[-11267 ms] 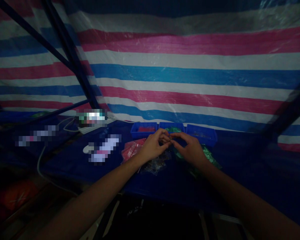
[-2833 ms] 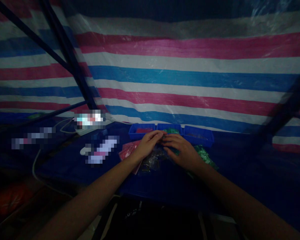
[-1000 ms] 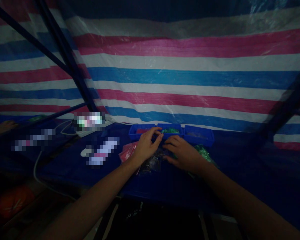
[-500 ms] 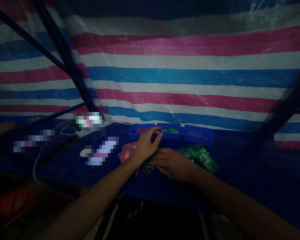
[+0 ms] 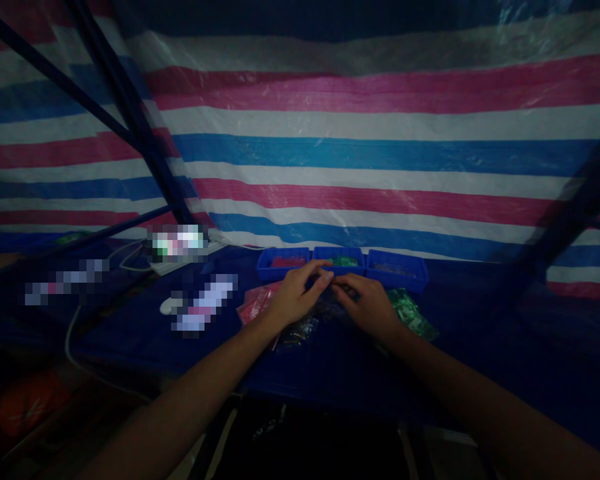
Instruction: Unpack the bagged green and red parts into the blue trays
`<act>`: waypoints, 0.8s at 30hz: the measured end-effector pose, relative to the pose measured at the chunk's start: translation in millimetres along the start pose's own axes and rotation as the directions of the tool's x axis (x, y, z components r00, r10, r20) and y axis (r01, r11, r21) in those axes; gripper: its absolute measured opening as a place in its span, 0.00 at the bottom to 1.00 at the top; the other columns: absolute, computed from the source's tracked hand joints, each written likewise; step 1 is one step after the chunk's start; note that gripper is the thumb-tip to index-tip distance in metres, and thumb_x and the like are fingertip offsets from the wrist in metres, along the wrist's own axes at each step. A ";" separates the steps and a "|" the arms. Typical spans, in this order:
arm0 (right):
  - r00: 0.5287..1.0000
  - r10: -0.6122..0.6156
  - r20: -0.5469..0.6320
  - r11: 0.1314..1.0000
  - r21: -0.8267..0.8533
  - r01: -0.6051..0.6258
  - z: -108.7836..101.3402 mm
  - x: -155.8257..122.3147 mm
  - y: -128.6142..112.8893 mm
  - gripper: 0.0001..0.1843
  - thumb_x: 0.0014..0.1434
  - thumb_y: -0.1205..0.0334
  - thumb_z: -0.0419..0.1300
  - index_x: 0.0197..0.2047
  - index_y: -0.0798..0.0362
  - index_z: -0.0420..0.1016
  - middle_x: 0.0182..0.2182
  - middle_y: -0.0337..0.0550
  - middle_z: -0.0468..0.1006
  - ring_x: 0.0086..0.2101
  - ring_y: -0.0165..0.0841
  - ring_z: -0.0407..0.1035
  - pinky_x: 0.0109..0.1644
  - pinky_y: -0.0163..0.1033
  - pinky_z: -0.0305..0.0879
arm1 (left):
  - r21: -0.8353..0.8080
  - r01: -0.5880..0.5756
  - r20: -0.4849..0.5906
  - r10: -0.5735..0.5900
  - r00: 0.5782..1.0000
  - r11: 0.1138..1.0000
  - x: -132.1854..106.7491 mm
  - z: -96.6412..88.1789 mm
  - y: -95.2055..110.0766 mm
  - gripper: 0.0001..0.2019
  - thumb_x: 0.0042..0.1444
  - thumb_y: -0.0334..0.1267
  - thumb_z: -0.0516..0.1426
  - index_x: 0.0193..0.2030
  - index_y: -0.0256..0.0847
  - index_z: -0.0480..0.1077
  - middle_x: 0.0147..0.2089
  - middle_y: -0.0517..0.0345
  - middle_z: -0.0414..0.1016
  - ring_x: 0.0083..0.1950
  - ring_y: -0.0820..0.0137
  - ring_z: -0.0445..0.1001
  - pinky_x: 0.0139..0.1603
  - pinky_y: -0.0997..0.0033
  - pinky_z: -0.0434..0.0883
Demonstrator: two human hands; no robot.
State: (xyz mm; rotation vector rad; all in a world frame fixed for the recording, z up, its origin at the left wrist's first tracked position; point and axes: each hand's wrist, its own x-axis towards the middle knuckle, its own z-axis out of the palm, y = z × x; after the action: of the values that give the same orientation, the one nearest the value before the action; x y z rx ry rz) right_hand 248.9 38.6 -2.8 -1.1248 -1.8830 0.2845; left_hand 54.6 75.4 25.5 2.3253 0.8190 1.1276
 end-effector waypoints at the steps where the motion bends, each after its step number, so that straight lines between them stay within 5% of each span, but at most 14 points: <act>1: 0.997 0.072 -0.021 0.996 0.054 -0.070 -0.9 1.0 2.1 0.12 0.65 0.55 0.59 0.48 0.47 0.80 0.40 0.44 0.84 0.34 0.40 0.79 0.41 0.46 0.75 | 0.002 0.012 0.010 -0.012 1.000 1.000 -0.3 0.9 -0.2 0.16 0.68 0.44 0.55 0.60 0.45 0.68 0.46 0.53 0.82 0.45 0.63 0.80 0.48 0.61 0.75; 6: 0.965 0.264 0.013 0.924 0.284 -0.256 -2.8 3.8 7.9 0.15 0.63 0.50 0.61 0.49 0.47 0.80 0.43 0.45 0.84 0.27 0.38 0.79 0.34 0.45 0.76 | 0.007 0.032 0.019 -0.032 0.999 0.999 -0.2 4.5 -5.4 0.19 0.62 0.41 0.62 0.59 0.46 0.69 0.45 0.58 0.83 0.45 0.65 0.81 0.49 0.61 0.75; 17: 0.955 0.293 0.056 0.761 0.591 -0.268 2.1 7.7 9.8 0.20 0.55 0.52 0.70 0.48 0.51 0.77 0.40 0.46 0.84 0.42 0.40 0.80 0.47 0.48 0.79 | -0.064 0.056 -0.042 -0.059 0.997 0.996 4.4 3.1 -8.2 0.15 0.62 0.36 0.59 0.56 0.44 0.70 0.42 0.58 0.83 0.41 0.66 0.80 0.46 0.62 0.74; 24: 0.948 0.311 0.068 0.757 0.586 -0.290 0.6 7.2 12.8 0.21 0.55 0.52 0.70 0.49 0.51 0.76 0.39 0.44 0.83 0.38 0.36 0.79 0.46 0.46 0.78 | -0.129 0.069 -0.061 -0.077 0.995 0.989 5.4 4.6 -8.2 0.17 0.62 0.36 0.59 0.57 0.44 0.68 0.41 0.57 0.82 0.40 0.67 0.80 0.44 0.63 0.74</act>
State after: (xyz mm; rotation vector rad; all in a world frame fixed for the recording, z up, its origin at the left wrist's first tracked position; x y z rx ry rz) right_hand 254.7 51.6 -6.5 -0.9708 -1.4104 0.9633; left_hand 58.3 84.5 20.9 2.1470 0.8244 1.1949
